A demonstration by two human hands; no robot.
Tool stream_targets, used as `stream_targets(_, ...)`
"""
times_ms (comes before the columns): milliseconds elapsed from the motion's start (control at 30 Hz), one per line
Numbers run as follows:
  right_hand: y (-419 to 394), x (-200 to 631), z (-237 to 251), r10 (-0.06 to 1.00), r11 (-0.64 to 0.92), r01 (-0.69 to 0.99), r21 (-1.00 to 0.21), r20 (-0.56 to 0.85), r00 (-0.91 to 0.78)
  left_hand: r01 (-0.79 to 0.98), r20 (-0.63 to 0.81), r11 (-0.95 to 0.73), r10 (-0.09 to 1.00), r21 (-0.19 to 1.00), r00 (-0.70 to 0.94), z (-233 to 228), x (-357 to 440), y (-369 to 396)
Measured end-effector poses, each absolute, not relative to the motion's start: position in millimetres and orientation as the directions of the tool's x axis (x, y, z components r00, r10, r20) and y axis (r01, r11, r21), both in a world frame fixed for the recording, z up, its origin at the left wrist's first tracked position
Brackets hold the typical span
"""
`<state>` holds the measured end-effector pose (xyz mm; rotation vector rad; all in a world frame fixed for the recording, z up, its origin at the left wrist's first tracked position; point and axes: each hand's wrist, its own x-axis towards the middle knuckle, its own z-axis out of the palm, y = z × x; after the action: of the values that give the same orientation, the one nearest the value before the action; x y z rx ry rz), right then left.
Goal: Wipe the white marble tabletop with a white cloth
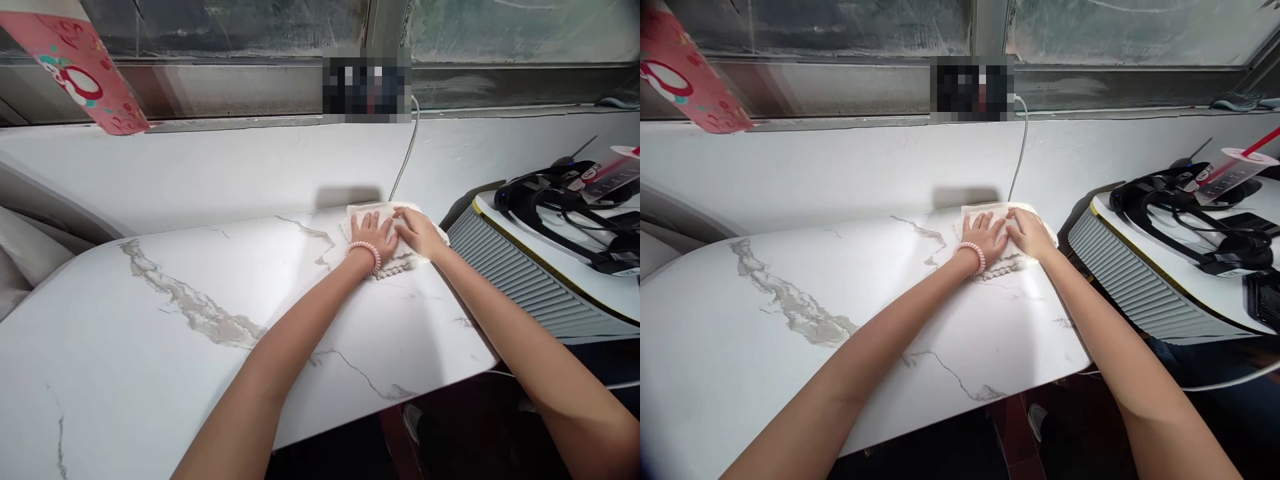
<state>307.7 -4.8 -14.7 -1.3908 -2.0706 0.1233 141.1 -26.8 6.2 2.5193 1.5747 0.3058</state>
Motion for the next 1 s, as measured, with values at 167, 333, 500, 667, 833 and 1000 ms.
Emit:
stream_targets(167,-54.5,307.6,-13.2,0.864,0.412,0.824,-0.390,0.453,-0.218,0.852,0.085,-0.471,0.881,0.230,0.465,8.2,140.8,-70.0)
stream_targets(333,-119.1,298.2,-6.0,0.867,0.427,0.811,-0.400,0.434,-0.242,0.837,0.062,-0.490,0.869,0.244,0.491,10.2,133.1,-129.4)
stream_targets(500,-182.7,276.3,-0.6,0.885,0.406,0.828,-0.387,0.393,-0.250,0.791,0.079,-0.549,0.831,0.270,0.550,7.7,108.5,-184.9)
stream_targets(667,-212.0,253.1,0.2,0.887,0.404,0.829,-0.387,0.385,-0.253,0.770,0.105,-0.579,0.812,0.266,0.574,6.6,83.0,-211.6)
stream_targets(833,-198.4,241.6,1.7,0.883,0.422,0.824,-0.377,0.377,-0.279,0.782,0.117,-0.572,0.819,0.248,0.562,5.7,71.8,-204.3)
stream_targets(1000,-163.5,230.6,1.2,0.868,0.451,0.808,-0.379,0.395,-0.299,0.816,0.116,-0.530,0.848,0.230,0.517,5.6,62.4,-175.3)
